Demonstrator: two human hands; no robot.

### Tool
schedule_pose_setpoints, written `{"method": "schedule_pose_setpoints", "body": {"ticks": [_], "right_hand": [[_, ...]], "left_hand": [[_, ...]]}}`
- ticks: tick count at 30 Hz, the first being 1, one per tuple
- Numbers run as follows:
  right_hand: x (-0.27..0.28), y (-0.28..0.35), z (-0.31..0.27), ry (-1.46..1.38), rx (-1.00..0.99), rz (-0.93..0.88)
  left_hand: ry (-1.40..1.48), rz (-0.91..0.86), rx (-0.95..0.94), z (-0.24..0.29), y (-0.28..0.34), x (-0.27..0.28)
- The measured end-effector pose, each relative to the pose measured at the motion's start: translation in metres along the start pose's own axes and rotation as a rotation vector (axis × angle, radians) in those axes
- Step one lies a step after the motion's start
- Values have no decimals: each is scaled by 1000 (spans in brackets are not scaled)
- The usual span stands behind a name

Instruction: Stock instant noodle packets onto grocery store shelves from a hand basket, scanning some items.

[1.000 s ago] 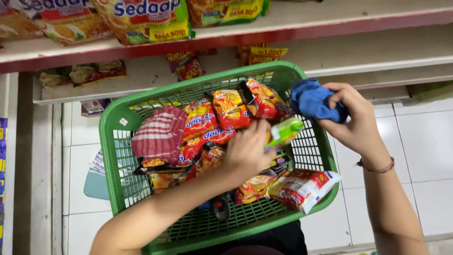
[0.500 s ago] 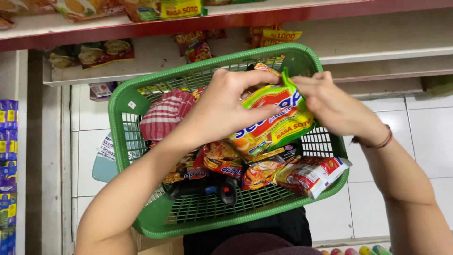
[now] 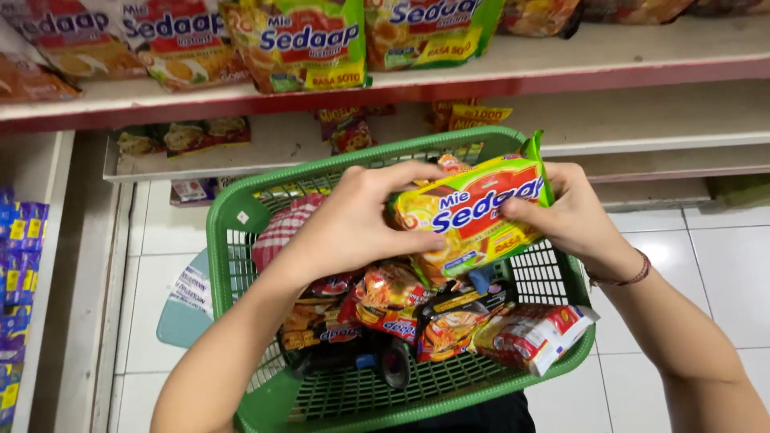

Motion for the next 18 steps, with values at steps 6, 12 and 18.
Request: {"method": "schedule_pose_setpoints", "body": {"ticks": [6, 12, 18], "right_hand": [[8, -22, -64, 384, 475, 192], [36, -101, -83, 464, 665, 378], [41, -143, -76, 427, 491, 341]], "left_hand": [[-226, 318, -211, -21, -16, 20], [-500, 422, -505, -63, -75, 52], [-599, 443, -412, -110, -75, 74]]}}
Point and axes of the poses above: each hand's wrist, its own y-axis away from the middle knuckle, its own x-axis out of the back of the hand, z = x × y, the point moved 3 cm from there along -y, towards the middle knuckle, and after that the axes turned 11 degrees about -x, right-handed, at the moved point
